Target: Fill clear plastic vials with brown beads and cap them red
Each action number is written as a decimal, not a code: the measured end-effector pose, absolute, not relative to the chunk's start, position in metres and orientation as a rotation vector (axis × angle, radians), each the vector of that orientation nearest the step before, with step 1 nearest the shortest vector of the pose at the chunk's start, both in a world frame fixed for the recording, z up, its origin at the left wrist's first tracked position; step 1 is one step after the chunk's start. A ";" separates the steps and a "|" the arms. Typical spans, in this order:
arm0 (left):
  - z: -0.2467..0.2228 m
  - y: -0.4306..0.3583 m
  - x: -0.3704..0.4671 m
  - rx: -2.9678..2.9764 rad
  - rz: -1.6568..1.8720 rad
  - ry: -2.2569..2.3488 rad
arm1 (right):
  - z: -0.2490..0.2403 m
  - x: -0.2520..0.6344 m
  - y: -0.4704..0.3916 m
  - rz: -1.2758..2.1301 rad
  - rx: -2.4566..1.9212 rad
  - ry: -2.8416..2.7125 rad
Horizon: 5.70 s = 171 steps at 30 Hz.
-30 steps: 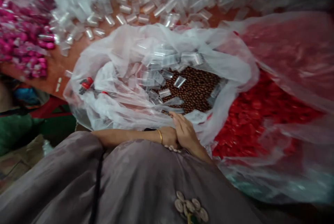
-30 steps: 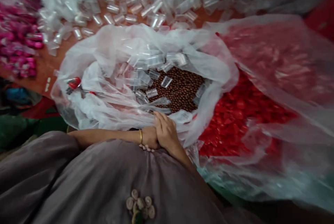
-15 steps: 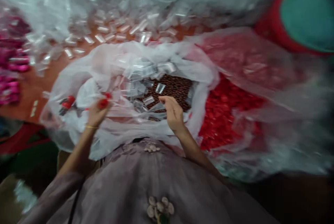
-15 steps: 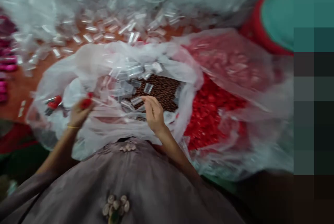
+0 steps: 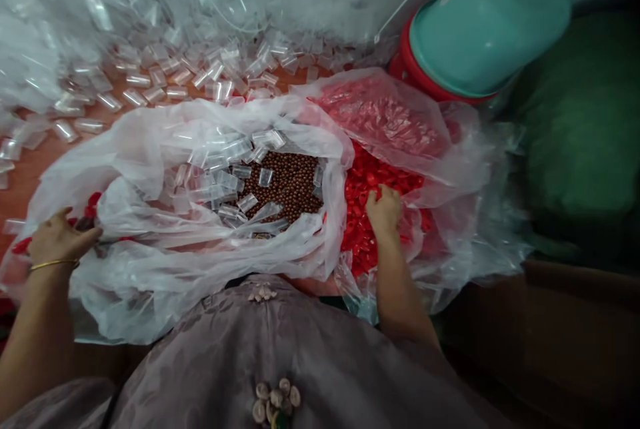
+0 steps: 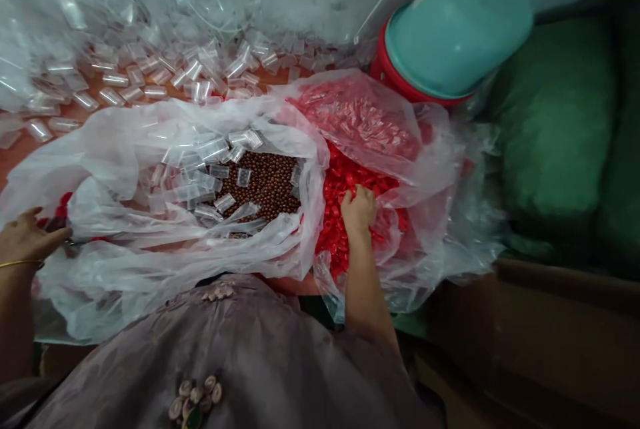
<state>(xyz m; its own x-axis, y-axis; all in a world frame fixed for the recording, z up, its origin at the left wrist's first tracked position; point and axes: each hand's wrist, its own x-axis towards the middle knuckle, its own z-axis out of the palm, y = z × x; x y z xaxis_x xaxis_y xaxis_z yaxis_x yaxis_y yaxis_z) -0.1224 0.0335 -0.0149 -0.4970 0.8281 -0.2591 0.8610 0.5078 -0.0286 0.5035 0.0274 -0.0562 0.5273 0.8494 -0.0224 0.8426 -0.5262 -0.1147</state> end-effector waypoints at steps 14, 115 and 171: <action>-0.034 0.049 0.109 2.151 0.119 1.543 | -0.074 0.510 0.040 0.421 -2.561 -1.180; -0.047 0.042 0.216 0.912 0.770 0.934 | -0.024 0.363 0.005 1.104 -1.663 -1.132; -0.119 0.146 0.237 0.790 0.390 1.450 | -0.089 0.375 0.012 1.178 -1.847 -1.071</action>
<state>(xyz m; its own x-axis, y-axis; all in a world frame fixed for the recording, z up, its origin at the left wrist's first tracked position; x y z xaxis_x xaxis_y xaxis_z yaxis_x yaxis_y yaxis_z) 0.2365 0.1463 -0.1193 0.1179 0.6760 -0.7274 0.2195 0.6967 0.6830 0.3754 0.0123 -0.0888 0.2488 0.8988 -0.3608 0.2737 -0.4226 -0.8640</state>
